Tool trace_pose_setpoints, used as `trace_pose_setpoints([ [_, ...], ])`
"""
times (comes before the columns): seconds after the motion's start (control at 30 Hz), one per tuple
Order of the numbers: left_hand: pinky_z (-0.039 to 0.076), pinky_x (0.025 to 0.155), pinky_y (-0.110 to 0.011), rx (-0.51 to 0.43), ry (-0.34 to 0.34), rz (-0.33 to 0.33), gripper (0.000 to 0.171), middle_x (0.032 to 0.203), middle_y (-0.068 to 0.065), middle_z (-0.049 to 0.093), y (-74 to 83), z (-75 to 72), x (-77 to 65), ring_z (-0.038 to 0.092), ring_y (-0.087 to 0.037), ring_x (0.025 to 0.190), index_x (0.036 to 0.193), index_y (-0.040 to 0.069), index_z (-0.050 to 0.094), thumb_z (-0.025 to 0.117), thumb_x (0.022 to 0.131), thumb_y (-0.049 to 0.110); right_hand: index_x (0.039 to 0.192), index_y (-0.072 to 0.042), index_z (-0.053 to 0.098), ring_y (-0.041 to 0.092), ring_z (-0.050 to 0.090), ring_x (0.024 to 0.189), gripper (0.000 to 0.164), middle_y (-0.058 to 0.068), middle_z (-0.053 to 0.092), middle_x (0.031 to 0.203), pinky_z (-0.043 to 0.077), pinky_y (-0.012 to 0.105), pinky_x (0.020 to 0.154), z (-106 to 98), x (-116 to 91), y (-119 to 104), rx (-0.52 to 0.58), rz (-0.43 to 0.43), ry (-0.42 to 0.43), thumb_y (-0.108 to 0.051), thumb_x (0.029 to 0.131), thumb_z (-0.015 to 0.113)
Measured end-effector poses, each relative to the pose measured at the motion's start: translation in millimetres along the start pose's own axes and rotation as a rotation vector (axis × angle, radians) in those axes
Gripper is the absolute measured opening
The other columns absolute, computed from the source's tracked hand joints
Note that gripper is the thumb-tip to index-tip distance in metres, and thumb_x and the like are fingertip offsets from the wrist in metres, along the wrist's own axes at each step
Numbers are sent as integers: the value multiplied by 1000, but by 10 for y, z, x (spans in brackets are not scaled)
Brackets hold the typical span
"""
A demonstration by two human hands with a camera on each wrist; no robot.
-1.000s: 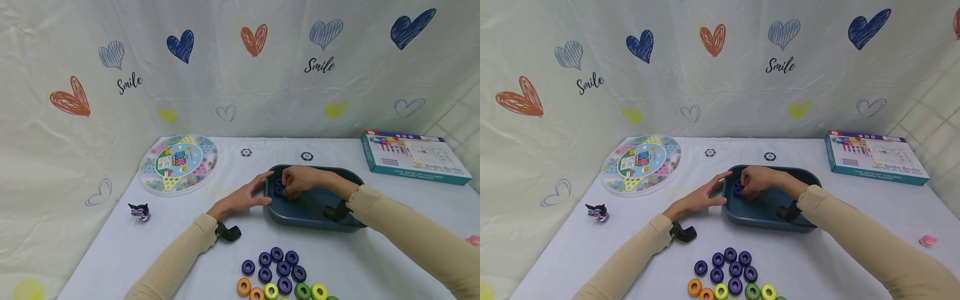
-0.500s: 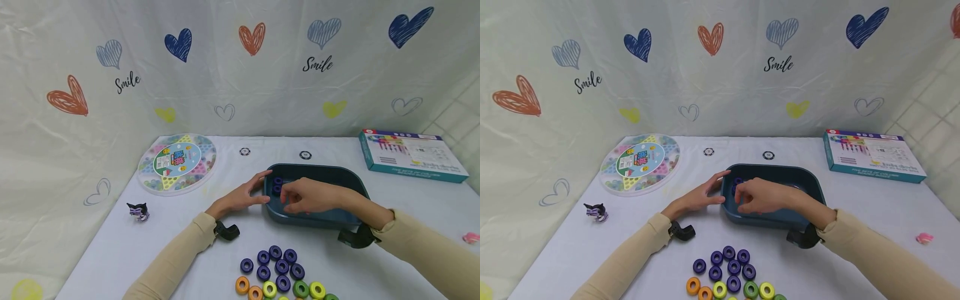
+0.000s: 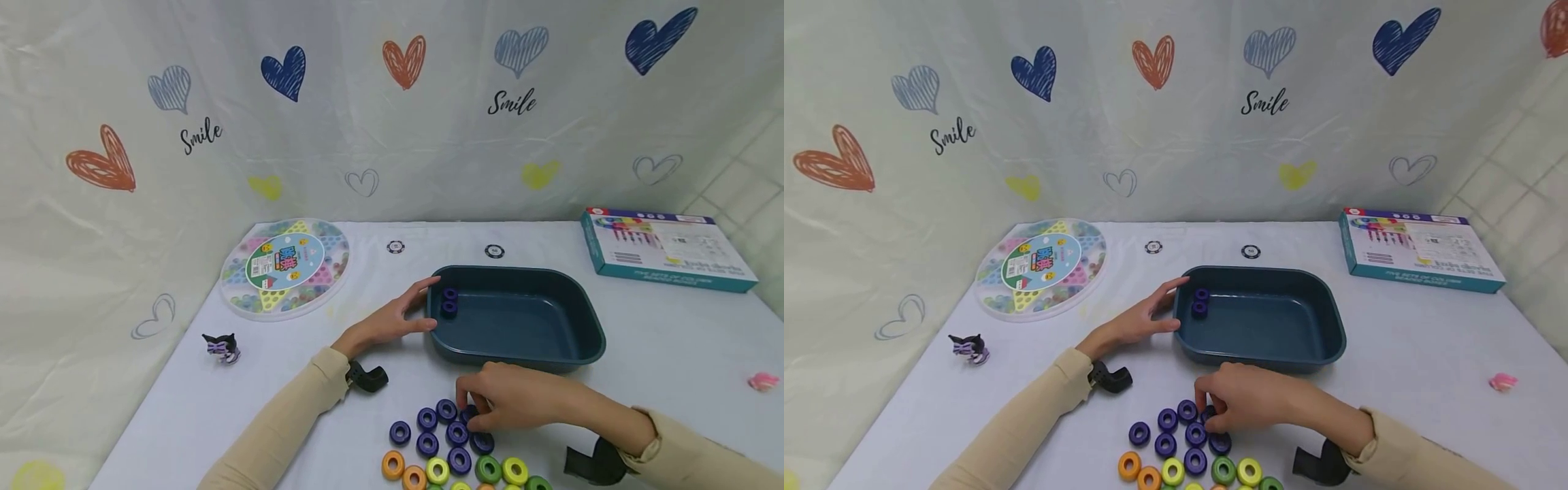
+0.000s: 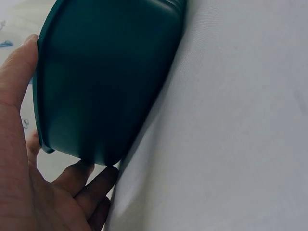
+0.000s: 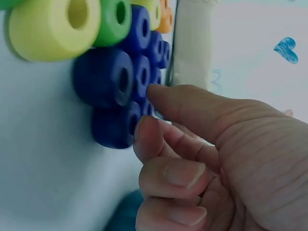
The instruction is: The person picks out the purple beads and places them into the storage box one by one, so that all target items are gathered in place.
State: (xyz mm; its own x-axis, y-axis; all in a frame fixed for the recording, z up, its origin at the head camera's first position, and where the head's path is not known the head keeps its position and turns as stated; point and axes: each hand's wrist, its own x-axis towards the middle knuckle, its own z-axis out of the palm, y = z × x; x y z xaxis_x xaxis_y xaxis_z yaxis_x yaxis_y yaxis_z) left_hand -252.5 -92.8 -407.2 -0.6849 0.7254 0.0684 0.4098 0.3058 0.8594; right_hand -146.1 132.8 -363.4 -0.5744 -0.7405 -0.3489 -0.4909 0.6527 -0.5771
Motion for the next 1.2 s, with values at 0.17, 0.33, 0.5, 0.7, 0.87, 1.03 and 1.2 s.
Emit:
trace_pose_setpoints([
  [0.17, 24, 101, -48, 0, 13, 3, 80, 146, -6, 25, -34, 13, -1, 27, -14, 130, 144, 26, 16, 55, 82, 55, 92, -25, 60, 0, 47, 51, 14, -16, 51, 60, 39, 19, 50, 86, 26, 66, -17, -15, 35, -29, 80, 67],
  [0.33, 24, 101, -48, -7, 16, 9, 80, 145, -6, 26, -44, 19, 5, 29, -14, 129, 144, 25, 17, 55, 81, 57, 92, -25, 60, 1, 47, 51, 16, -14, 52, 59, 39, 20, 49, 76, 11, 120, 11, 4, 61, -32, 80, 67],
  [0.5, 23, 101, -48, -6, 6, 17, 79, 146, -7, 25, -33, 24, 12, 28, -15, 130, 145, 25, 15, 56, 82, 53, 95, -26, 61, 0, 46, 51, 17, -13, 51, 59, 37, 19, 50, 76, -60, 245, 57, -16, 81, -34, 81, 66],
  [0.7, 23, 102, -48, 1, 6, -1, 80, 145, -8, 26, -33, 25, 21, 28, -13, 129, 145, 27, 15, 56, 82, 54, 101, -25, 62, -1, 47, 55, 21, -15, 54, 64, 39, 18, 52, 109, -179, 401, 138, -74, 71, -35, 83, 63],
  [0.87, 23, 102, -48, -10, 5, 6, 81, 145, -8, 26, -31, 19, 16, 28, -15, 130, 145, 25, 15, 56, 81, 55, 105, -22, 61, -1, 47, 53, 22, -13, 56, 67, 39, 18, 48, 119, -277, 518, 254, -115, 25, -30, 85, 62],
  [1.03, 23, 102, -48, -16, 3, 13, 81, 146, -8, 24, -34, 16, 15, 28, -16, 130, 145, 24, 15, 56, 82, 54, 109, -18, 60, 1, 45, 48, 22, -9, 56, 69, 40, 19, 45, 131, -379, 626, 398, -133, -42, -22, 87, 60],
  [1.2, 23, 102, -47, -13, 0, 8, 81, 146, -7, 24, -47, 17, 24, 27, -14, 130, 145, 25, 15, 57, 82, 53, 113, -12, 58, 2, 47, 51, 25, -6, 57, 72, 42, 19, 46, 145, -461, 725, 523, -132, -105, -16, 88, 59],
])
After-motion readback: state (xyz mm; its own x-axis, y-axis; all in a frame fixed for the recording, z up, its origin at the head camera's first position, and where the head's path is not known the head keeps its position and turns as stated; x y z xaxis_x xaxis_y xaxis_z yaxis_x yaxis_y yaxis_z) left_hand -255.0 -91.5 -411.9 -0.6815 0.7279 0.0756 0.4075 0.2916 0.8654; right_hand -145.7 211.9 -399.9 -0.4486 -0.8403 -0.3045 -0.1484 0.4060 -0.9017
